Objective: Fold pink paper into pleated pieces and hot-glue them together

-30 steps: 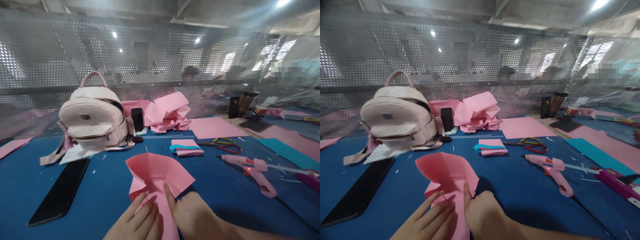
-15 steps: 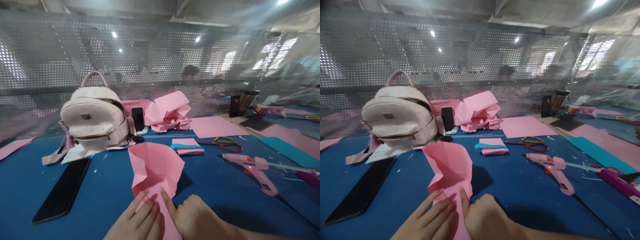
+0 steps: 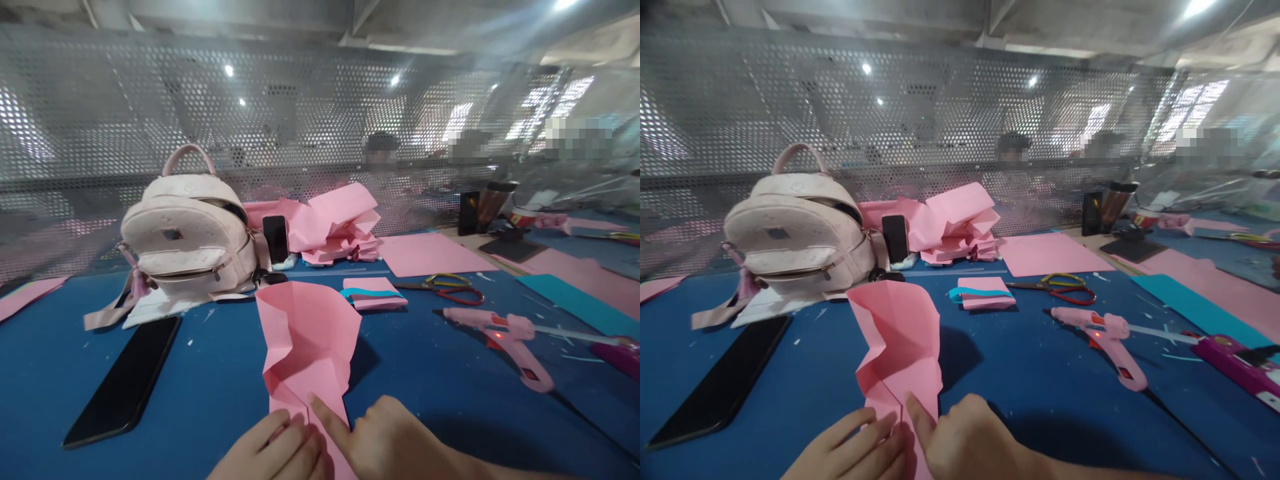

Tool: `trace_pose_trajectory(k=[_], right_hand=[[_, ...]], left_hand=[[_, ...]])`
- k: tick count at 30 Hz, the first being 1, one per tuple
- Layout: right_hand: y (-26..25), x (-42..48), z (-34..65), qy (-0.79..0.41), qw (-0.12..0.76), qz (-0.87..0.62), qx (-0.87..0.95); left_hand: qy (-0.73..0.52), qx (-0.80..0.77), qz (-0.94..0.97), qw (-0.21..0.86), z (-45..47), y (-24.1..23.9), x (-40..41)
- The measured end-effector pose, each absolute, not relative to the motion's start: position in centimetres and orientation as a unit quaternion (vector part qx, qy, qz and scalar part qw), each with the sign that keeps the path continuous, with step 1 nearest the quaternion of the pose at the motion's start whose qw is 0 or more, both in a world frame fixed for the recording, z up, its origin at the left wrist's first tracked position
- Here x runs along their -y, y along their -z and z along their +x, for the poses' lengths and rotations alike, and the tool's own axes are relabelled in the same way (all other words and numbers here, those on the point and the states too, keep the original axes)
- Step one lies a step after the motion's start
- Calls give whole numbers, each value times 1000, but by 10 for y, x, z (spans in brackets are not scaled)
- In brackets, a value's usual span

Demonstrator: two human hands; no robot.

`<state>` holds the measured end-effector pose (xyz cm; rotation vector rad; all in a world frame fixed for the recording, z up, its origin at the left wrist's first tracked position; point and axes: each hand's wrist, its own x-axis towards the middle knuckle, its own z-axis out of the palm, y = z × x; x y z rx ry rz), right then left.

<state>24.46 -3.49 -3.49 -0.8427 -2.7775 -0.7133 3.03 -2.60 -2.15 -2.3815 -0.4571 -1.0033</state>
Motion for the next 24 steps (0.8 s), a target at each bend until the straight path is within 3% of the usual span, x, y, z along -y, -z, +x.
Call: trace_pose_trajectory(k=[14,24], right_hand=[[25,30,238,285,105,-319,898],[-31,27,255,194,35,-239,951]], left_hand=[[349,182,-886,245,28,26,24],[356,194,-882,239,28,28,21]])
